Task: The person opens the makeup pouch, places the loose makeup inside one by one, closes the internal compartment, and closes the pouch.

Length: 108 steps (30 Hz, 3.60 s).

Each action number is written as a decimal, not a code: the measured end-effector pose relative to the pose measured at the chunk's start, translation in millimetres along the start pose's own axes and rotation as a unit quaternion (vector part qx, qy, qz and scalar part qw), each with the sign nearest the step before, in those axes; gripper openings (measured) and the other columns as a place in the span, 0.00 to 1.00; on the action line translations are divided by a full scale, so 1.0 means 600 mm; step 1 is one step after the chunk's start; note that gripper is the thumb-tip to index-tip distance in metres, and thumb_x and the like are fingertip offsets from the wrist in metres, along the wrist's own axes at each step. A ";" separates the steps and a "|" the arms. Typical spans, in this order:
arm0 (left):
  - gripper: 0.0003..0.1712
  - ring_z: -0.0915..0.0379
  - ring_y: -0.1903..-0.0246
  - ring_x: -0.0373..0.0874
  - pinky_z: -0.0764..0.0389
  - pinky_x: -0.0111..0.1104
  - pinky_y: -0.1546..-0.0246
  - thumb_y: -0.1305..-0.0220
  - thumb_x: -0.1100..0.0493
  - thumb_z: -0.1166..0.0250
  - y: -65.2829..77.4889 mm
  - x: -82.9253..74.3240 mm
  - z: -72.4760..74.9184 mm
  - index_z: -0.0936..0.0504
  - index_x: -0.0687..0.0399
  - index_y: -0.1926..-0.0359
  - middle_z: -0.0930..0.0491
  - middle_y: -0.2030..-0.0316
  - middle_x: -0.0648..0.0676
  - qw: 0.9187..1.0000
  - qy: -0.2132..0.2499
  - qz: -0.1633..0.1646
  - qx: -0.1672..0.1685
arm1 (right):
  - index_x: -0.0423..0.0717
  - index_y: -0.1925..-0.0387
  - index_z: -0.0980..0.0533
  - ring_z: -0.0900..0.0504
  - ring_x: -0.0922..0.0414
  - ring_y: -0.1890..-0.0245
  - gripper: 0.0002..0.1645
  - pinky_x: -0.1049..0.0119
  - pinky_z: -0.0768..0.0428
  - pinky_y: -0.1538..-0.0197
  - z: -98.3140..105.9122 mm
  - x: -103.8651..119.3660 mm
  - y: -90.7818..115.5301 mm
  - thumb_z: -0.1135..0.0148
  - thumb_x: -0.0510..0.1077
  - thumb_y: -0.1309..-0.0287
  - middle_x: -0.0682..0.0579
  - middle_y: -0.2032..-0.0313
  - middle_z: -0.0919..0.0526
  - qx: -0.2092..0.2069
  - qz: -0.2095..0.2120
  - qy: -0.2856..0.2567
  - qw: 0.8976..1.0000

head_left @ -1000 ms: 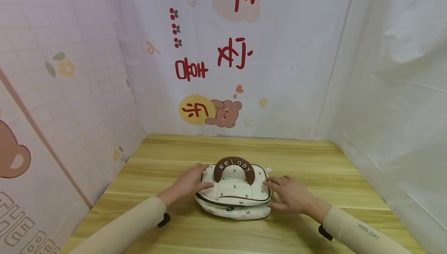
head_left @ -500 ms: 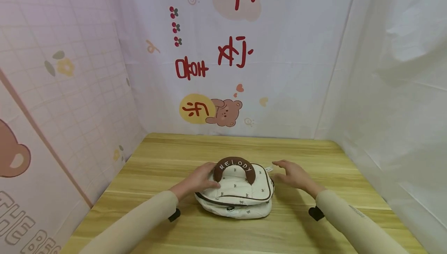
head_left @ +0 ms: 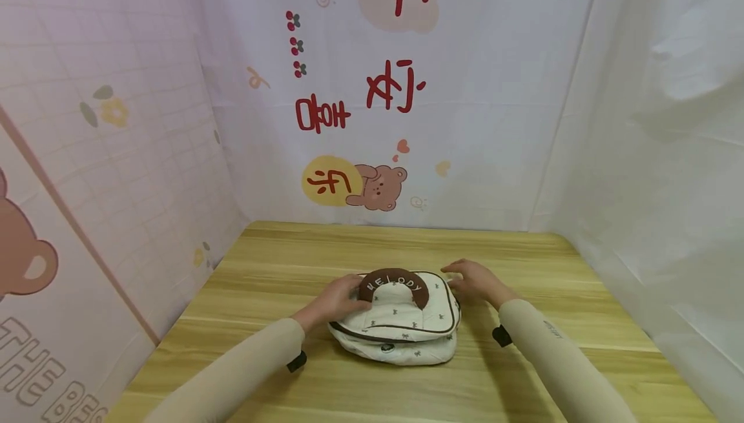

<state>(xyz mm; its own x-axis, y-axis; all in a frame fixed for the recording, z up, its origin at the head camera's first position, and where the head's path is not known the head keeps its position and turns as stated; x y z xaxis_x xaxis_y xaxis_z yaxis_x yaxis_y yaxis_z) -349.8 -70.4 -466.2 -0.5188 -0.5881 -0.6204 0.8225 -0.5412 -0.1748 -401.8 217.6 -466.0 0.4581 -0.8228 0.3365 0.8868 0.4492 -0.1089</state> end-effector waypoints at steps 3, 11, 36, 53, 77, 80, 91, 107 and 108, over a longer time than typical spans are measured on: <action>0.22 0.28 0.41 0.53 0.29 0.48 0.40 0.37 0.56 0.30 0.001 0.005 -0.002 0.20 0.51 0.43 0.20 0.45 0.53 1.000 0.015 -0.006 -0.005 | 0.41 0.42 0.21 0.28 0.33 0.41 0.20 0.39 0.30 0.41 -0.008 0.006 -0.008 0.40 0.36 0.35 0.31 0.41 0.26 0.010 0.019 -0.003 1.000; 0.20 0.26 0.43 0.49 0.27 0.46 0.41 0.38 0.55 0.28 0.001 0.013 -0.012 0.18 0.48 0.45 0.19 0.47 0.49 1.000 0.020 -0.017 -0.004 | 0.36 0.44 0.20 0.39 0.26 0.35 0.19 0.33 0.38 0.37 -0.030 0.013 -0.016 0.48 0.32 0.32 0.23 0.36 0.36 0.042 0.061 -0.089 0.993; 0.19 0.24 0.48 0.44 0.24 0.41 0.47 0.37 0.52 0.29 0.001 0.027 -0.008 0.18 0.45 0.45 0.18 0.53 0.44 1.000 0.013 -0.006 0.004 | 0.39 0.36 0.26 0.38 0.32 0.32 0.24 0.39 0.39 0.33 -0.060 0.023 -0.035 0.46 0.46 0.28 0.34 0.34 0.31 0.063 0.031 -0.244 0.967; 0.21 0.23 0.50 0.44 0.23 0.41 0.49 0.35 0.51 0.31 0.001 0.035 -0.010 0.19 0.51 0.43 0.18 0.52 0.47 1.000 0.010 0.007 0.017 | 0.41 0.55 0.16 0.21 0.55 0.62 0.11 0.60 0.23 0.58 -0.038 0.012 -0.044 0.43 0.39 0.31 0.47 0.60 0.15 0.005 -0.047 -0.259 0.965; 0.19 0.21 0.51 0.43 0.23 0.41 0.48 0.36 0.52 0.30 0.003 0.034 -0.006 0.17 0.50 0.45 0.17 0.55 0.45 0.999 0.025 0.026 0.015 | 0.36 0.54 0.16 0.19 0.45 0.51 0.14 0.51 0.22 0.48 -0.032 -0.006 -0.045 0.46 0.38 0.30 0.42 0.55 0.15 -0.012 -0.041 -0.247 0.968; 0.18 0.22 0.51 0.43 0.23 0.41 0.48 0.36 0.51 0.30 0.002 0.033 -0.006 0.17 0.48 0.46 0.17 0.56 0.44 0.999 0.016 0.026 0.015 | 0.36 0.54 0.15 0.19 0.42 0.50 0.14 0.49 0.23 0.46 -0.027 -0.010 -0.041 0.44 0.38 0.30 0.41 0.55 0.15 -0.030 -0.033 -0.230 0.972; 0.18 0.22 0.51 0.43 0.23 0.40 0.48 0.36 0.50 0.30 0.000 0.031 -0.009 0.17 0.48 0.47 0.16 0.55 0.46 1.000 -0.004 0.020 0.009 | 0.43 0.56 0.14 0.19 0.41 0.49 0.11 0.45 0.24 0.46 -0.008 -0.026 -0.029 0.37 0.43 0.33 0.43 0.53 0.15 -0.063 0.008 -0.142 0.988; 0.16 0.21 0.52 0.46 0.23 0.41 0.49 0.37 0.51 0.29 -0.003 0.024 -0.004 0.16 0.49 0.50 0.15 0.57 0.48 1.000 -0.027 0.016 -0.002 | 0.41 0.58 0.13 0.21 0.37 0.47 0.13 0.41 0.25 0.45 0.010 -0.035 0.020 0.35 0.46 0.35 0.39 0.51 0.17 -0.070 0.021 -0.133 0.988; 0.16 0.21 0.53 0.46 0.23 0.41 0.50 0.37 0.50 0.29 -0.003 0.024 -0.004 0.16 0.49 0.51 0.15 0.57 0.48 0.999 -0.028 0.017 -0.002 | 0.41 0.57 0.13 0.21 0.37 0.48 0.14 0.42 0.24 0.46 0.011 -0.035 0.023 0.35 0.47 0.34 0.39 0.51 0.17 -0.069 0.021 -0.130 0.989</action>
<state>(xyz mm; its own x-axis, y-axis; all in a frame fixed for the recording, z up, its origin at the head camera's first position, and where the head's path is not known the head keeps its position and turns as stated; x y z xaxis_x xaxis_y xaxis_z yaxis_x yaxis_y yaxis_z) -358.3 -76.8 -476.7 -0.5026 -0.6393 -0.5820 0.8408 -0.5180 -0.1571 -399.7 243.2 -468.5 0.4790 -0.6788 0.5565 0.8756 0.4146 -0.2480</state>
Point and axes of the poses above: each hand's wrist, its own y-axis away from the middle knuckle, its own z-axis out of the back of the hand, x = y × z, the point moved 8 cm from there along -y, towards the middle knuckle
